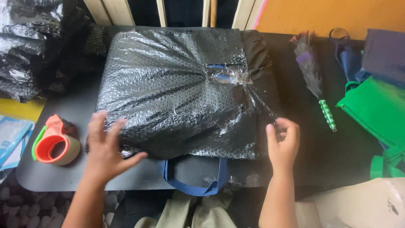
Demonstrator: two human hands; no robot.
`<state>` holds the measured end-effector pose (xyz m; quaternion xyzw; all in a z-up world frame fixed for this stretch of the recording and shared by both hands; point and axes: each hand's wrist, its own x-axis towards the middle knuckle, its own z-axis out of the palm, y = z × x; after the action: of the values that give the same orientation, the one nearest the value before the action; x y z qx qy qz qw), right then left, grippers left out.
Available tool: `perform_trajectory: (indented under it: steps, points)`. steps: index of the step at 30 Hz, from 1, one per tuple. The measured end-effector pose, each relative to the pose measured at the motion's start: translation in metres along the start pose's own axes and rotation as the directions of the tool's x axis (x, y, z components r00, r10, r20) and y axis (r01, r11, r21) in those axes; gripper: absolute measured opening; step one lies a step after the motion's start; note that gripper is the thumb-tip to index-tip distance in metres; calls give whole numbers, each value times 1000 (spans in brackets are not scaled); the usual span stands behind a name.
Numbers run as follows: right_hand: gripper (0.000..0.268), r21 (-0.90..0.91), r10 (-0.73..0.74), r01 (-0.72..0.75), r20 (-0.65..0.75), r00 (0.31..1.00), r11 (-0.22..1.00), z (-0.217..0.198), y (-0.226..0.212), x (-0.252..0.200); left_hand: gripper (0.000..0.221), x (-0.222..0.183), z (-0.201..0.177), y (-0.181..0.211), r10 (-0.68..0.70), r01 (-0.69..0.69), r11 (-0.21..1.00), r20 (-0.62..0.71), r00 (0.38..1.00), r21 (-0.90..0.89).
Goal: The person wraps a large object in black bubble wrap and secures the edges with tape by hand and using a tape dispenser.
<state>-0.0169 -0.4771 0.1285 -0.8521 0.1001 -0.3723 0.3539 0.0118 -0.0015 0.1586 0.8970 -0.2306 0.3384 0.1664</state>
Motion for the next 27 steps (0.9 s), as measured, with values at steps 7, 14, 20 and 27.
perform_trajectory:
  steps: [7,14,20,27]
  points:
    - [36,7,125,-133,285,950,991,7,-35,-41,73,-11,80,44,351,-354,935,86,932,20]
    - [26,90,86,-109,230,969,990,10,-38,-45,11,-11,115,49,350,-366,927,162,923,83]
    - [17,166,-214,202,57,975,965,1,-65,-52,17,5,114,42,140,-135,986,37,990,-97]
    - [44,180,-399,356,402,824,917,-7,-57,-66,24,40,57,69,-308,424,792,313,898,-438]
